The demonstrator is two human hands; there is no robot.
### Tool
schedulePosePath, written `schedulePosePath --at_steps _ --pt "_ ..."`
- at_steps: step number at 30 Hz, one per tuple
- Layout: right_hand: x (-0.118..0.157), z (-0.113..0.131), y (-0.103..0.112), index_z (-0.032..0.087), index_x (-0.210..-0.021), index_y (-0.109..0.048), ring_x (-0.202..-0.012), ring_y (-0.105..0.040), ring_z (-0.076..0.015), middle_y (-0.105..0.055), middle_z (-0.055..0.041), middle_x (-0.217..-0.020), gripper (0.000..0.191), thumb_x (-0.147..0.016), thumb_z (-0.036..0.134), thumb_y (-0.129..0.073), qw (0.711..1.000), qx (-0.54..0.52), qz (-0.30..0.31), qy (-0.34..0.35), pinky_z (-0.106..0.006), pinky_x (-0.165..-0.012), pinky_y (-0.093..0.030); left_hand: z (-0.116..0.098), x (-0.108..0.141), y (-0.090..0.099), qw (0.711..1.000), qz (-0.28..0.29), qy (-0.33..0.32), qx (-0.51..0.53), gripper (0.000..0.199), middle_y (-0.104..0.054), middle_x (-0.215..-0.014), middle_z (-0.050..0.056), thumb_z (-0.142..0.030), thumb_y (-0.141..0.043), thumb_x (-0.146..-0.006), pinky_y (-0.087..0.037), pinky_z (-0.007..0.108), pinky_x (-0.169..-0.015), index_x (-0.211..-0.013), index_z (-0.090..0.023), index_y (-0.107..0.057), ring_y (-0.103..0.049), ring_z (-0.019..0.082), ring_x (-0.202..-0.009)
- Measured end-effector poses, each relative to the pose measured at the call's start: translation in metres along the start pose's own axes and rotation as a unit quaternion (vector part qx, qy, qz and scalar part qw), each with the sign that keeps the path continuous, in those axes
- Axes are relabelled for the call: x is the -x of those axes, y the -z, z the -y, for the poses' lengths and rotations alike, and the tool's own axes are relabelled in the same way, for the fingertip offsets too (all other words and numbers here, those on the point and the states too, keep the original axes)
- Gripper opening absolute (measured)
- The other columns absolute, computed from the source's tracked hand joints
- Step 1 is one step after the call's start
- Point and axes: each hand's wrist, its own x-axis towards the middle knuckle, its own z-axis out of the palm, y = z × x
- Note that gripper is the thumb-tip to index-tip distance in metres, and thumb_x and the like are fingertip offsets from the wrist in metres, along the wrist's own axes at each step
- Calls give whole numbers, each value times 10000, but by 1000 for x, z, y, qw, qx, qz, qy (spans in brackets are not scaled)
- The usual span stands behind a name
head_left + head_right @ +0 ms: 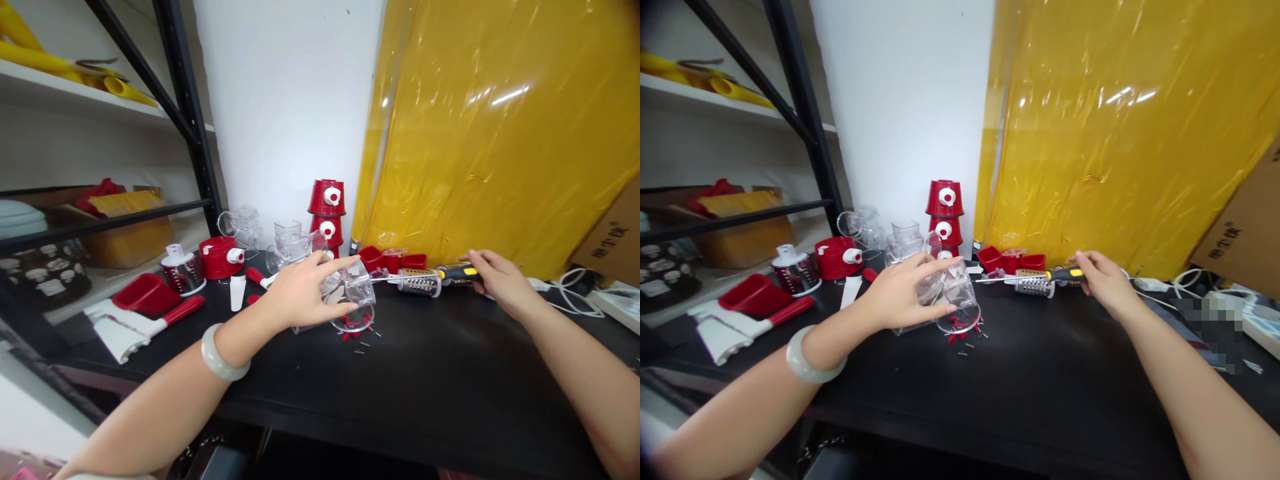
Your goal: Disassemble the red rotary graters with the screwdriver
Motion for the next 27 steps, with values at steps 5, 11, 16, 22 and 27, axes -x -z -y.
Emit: schedulePosePath --at_steps 5,11,16,22,27 --pt "-6 -12 -1 296 -879 -681 -655 -559 -157 -631 -33 -851 308 -751 576 -703 993 -106 29 -45 -263 -507 -466 -1 0 1 1000 1 3 6 765 -550 -1042 43 -701 -557 -787 -512 349 -710 -1469 -410 -365 -603 198 -814" --pt "-7 -13 -1 319 -907 -685 -696 -566 -177 -616 -48 -884 258 -789 548 -678 993 -115 19 -17 -292 -570 -505 0 0 2 1000 4 4 17 762 -544 -1014 35 -696 -569 -783 -512 350 -719 -1463 -416 -370 -599 202 -825" --pt "-13 -18 6 287 -893 -687 -718 -561 -183 -634 -72 -954 274 -789 540 -672 996 -86 -29 -1 -281 -544 -489 1 1 2 1000 20 -1 -11 767 -551 -1050 46 -703 -560 -782 -482 311 -635 -1465 -408 -370 -609 195 -790" --pt "-14 -18 6 235 -909 -671 -660 -536 -150 -631 -36 -836 360 -785 572 -640 999 -28 -22 -8 -247 -514 -452 0 -1 15 998 24 -11 -52 757 -565 -1136 47 -682 -563 -790 -469 304 -633 -1467 -408 -363 -633 203 -811" --pt "-10 -8 -1 199 -873 -643 -586 -515 -119 -623 -17 -747 394 -770 578 -613 1000 11 22 -13 -224 -496 -431 8 -4 23 997 66 0 -30 748 -588 -1125 44 -706 -566 -769 -484 312 -686 -1443 -424 -403 -643 217 -840"
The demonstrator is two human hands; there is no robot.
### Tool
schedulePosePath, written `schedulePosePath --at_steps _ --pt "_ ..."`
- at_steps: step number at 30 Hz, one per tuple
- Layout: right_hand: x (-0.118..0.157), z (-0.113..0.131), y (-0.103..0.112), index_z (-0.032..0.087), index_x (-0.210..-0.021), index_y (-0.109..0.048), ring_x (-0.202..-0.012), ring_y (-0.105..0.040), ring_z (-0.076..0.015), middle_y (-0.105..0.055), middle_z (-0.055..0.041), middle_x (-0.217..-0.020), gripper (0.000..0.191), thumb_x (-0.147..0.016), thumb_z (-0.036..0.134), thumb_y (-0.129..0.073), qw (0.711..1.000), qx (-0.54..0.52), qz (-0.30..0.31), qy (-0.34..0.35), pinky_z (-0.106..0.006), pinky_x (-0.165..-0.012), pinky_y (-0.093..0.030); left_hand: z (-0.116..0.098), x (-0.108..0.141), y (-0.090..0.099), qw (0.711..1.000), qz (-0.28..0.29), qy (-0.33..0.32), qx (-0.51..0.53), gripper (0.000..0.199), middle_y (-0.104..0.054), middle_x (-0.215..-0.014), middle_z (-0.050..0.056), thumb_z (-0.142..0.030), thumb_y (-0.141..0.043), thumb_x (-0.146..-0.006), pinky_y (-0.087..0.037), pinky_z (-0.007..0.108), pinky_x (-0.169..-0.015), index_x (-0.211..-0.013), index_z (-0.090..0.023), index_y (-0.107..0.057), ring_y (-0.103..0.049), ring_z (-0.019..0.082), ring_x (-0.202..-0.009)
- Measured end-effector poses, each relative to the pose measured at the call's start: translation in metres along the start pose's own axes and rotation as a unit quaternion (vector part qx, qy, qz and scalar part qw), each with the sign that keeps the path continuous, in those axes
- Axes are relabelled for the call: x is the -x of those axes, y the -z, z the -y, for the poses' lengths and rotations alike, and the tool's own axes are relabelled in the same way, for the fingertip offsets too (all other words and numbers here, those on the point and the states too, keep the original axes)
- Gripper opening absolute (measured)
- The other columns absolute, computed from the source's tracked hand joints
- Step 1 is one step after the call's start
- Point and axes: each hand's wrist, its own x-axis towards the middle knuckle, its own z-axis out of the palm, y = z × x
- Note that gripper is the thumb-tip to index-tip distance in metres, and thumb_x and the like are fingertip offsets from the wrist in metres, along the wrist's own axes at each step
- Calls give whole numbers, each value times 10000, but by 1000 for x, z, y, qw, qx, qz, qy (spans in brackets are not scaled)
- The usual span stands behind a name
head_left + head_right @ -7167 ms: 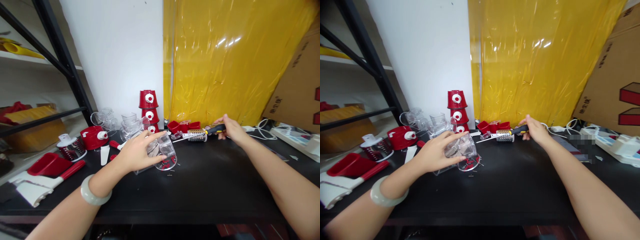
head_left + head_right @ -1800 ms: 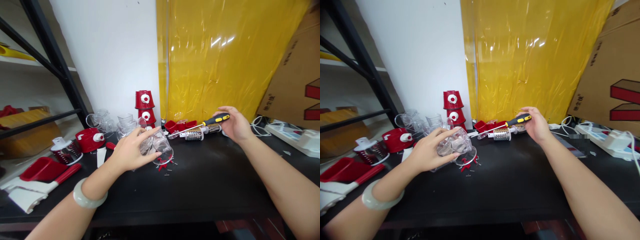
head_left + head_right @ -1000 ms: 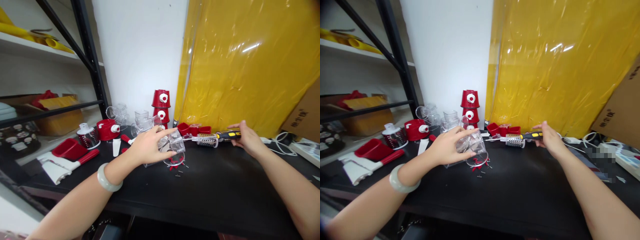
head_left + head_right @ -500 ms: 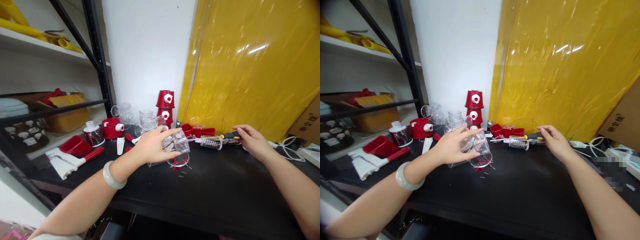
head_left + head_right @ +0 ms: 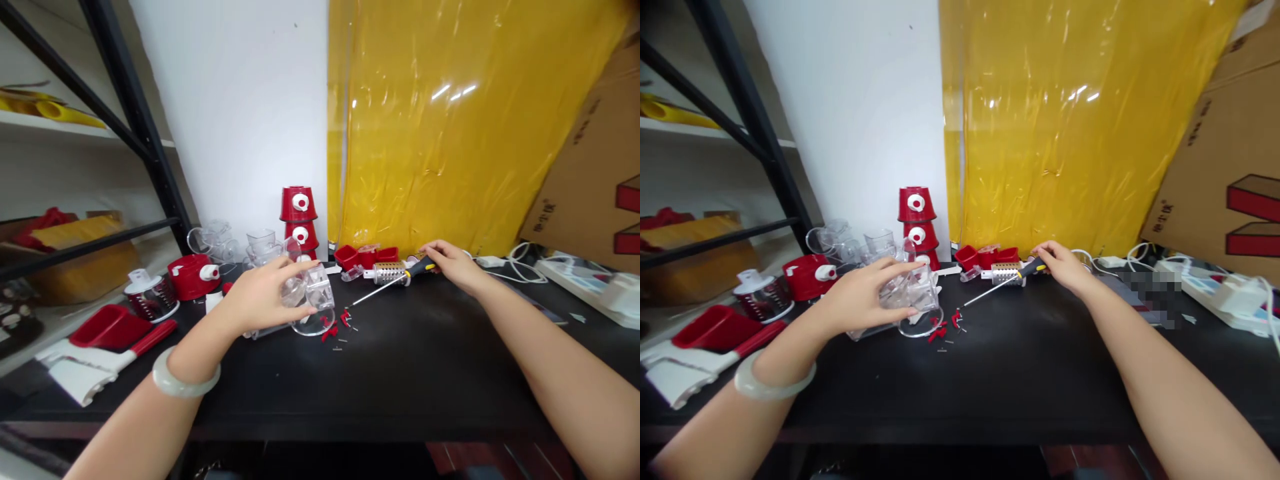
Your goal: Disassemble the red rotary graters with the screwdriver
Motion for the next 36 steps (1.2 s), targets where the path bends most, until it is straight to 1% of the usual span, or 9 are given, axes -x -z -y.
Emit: schedulePosePath --at_steps 4,8,13,17,20,23,27,32,36 --pt "1 4 -1 196 -849 -624 -532 -491 -104 -602 2 -702 290 -801 478 -581 1000 13 18 -14 -225 -490 -405 3 -3 2 1000 14 5 7 744 -588 -1189 41 -704 -576 -761 -488 318 -718 -1435 -433 -416 -643 232 -890" --pt "1 6 1 196 -819 -596 -512 -492 -100 -586 14 -676 203 -822 395 -554 998 39 9 -39 -222 -491 -403 3 -4 4 1000 -6 13 2 753 -597 -1139 47 -704 -573 -763 -489 315 -705 -1440 -411 -421 -630 208 -816" --pt "0 4 1 195 -822 -586 -494 -487 -97 -595 14 -667 203 -841 384 -517 996 71 0 -48 -220 -488 -398 2 -4 5 1000 -27 4 3 734 -599 -1105 50 -687 -579 -772 -497 329 -743 -1429 -391 -439 -630 228 -880" --pt "-2 1 5 188 -862 -600 -486 -494 -109 -576 22 -610 227 -861 382 -483 987 152 -10 -45 -227 -507 -394 0 -4 6 999 -32 5 9 741 -598 -1149 53 -678 -593 -765 -508 351 -757 -1427 -383 -438 -638 238 -896" --pt "-3 2 9 177 -869 -613 -516 -525 -125 -597 6 -614 255 -884 371 -448 975 216 -12 -39 -233 -535 -400 -1 -4 11 999 -37 -3 26 765 -607 -1188 55 -658 -614 -760 -515 374 -811 -1440 -367 -422 -638 253 -955" --pt "-5 4 12 169 -827 -623 -629 -581 -151 -662 -36 -707 221 -870 324 -471 968 249 -15 -37 -240 -597 -405 0 -5 16 998 -48 -10 45 797 -607 -1261 59 -630 -646 -749 -501 410 -903 -1454 -343 -408 -617 282 -1073" --pt "-7 4 17 169 -831 -638 -754 -615 -174 -707 -67 -840 181 -849 256 -481 957 289 -12 -30 -245 -658 -397 1 -10 16 995 -77 -14 69 774 -583 -1344 65 -591 -667 -756 -467 447 -991 -1439 -320 -426 -583 300 -1172" --pt "-6 3 22 172 -839 -658 -747 -624 -192 -707 -74 -792 204 -844 264 -477 944 327 12 -31 -255 -649 -380 2 -18 6 987 -145 11 63 760 -614 -1283 84 -594 -691 -735 -477 470 -973 -1396 -291 -469 -606 316 -1128" --pt "-4 3 26 177 -855 -670 -709 -633 -192 -702 -67 -721 222 -844 282 -473 938 342 39 -37 -255 -645 -381 -4 -25 -3 977 -190 35 95 738 -592 -1304 97 -565 -686 -756 -465 479 -1003 -1384 -257 -453 -579 323 -1180"
